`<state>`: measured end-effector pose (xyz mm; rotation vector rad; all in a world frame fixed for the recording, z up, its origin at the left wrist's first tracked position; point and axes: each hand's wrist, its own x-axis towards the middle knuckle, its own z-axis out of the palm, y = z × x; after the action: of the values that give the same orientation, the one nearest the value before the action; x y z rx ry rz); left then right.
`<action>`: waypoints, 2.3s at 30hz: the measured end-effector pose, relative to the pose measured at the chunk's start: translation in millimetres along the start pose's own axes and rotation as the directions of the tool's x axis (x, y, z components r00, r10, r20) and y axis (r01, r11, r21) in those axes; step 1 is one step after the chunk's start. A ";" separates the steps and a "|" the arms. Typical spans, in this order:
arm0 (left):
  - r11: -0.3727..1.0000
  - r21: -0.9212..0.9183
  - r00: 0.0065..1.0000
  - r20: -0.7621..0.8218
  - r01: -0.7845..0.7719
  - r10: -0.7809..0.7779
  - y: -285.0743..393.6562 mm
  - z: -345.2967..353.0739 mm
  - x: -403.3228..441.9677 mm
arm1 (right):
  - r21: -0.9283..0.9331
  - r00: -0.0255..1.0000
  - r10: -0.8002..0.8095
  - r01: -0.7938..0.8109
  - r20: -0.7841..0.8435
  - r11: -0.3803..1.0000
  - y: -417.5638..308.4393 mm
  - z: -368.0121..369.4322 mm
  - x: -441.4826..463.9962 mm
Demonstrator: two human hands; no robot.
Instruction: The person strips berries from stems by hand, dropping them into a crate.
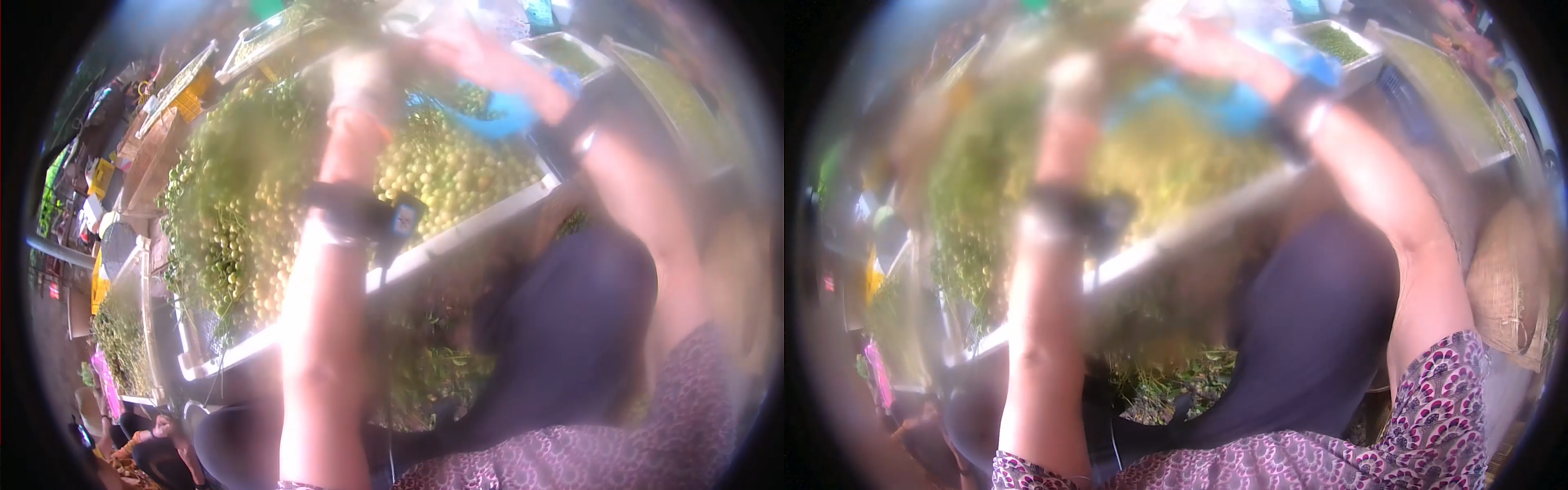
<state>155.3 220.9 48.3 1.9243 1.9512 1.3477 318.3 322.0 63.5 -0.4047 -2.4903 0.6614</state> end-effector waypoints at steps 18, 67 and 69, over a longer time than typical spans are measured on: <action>0.358 -0.855 0.868 0.186 0.374 -0.461 11.7 52.2 10.1 | 0.215 0.939 0.144 -0.077 -0.313 0.974 90.8 14.6 -7.5; 0.623 -0.706 0.849 -0.060 0.336 -0.526 -6.5 74.6 18.6 | 0.451 0.984 -0.101 0.159 -0.150 0.878 120.6 37.5 -18.3; 0.631 -0.703 0.847 -0.078 0.327 -0.526 -5.9 77.2 17.2 | 0.332 0.932 -0.246 0.328 -0.266 0.884 123.9 42.2 -12.7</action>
<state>194.5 275.6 6.3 0.8901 1.5249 1.8727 323.3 404.7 -38.7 0.0400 -2.0964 0.8886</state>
